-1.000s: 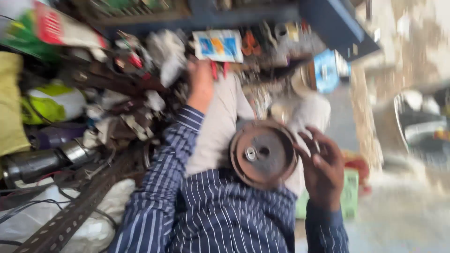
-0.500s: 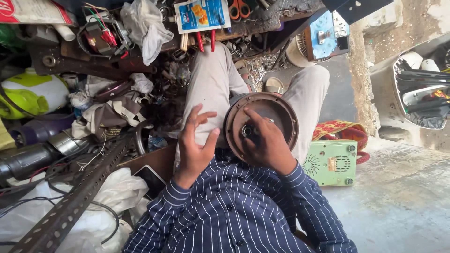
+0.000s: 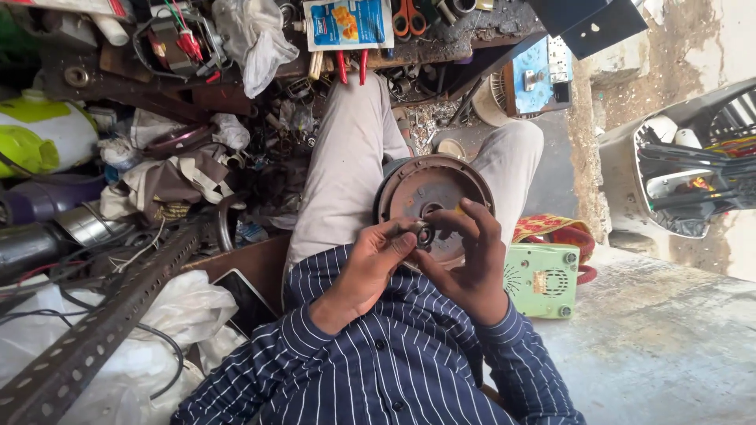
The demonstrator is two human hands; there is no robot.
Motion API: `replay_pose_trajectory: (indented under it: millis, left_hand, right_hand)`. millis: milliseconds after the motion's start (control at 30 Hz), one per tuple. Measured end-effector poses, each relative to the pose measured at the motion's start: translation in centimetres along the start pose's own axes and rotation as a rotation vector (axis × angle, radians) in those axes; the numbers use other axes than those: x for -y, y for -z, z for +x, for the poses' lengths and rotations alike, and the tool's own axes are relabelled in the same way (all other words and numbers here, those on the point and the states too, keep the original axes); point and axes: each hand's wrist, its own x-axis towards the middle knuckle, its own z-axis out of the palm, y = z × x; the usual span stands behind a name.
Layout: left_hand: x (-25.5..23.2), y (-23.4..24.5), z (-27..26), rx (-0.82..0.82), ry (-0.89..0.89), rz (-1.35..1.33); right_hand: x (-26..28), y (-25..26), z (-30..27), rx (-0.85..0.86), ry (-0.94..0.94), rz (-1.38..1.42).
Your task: The person is repairing a ceiling fan motor by replacing the bearings.
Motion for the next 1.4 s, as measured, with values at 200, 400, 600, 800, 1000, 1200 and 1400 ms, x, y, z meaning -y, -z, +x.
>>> replay_pose_trajectory:
  millis: [200, 400, 600, 800, 1000, 1200, 1400]
  left_hand:
    - [-0.1, 0.0, -0.7, 0.029, 0.097, -0.380]
    - [0.3, -0.7, -1.3, 0.041, 0.074, -0.414]
    - [0.4, -1.3, -1.4, 0.042, 0.014, -0.365]
    - [0.2, -1.5, -1.5, 0.058, 0.019, -0.344]
    - [-0.1, -1.5, -1.5, 0.083, 0.019, -0.348]
    - [0.3, -1.3, -1.6, 0.087, 0.016, -0.352]
    - [-0.2, -1.4, -1.7, 0.101, 0.012, -0.355]
  right_hand:
    - [0.2, 2.5, 1.4, 0.025, 0.247, -0.158]
    - [-1.2, 4.4, 0.2, 0.129, 0.369, -0.546]
    - [-1.6, 4.6, 0.1, 0.172, 0.367, -0.560]
    - [-1.9, 4.8, 0.1, 0.178, 0.399, -0.565]
    - [-1.9, 5.2, 0.3, 0.199, 0.486, -0.613]
    - [-0.9, 5.6, 1.2, 0.205, 0.479, -0.550]
    - [-0.8, 5.6, 1.8, 0.280, 0.503, -0.610]
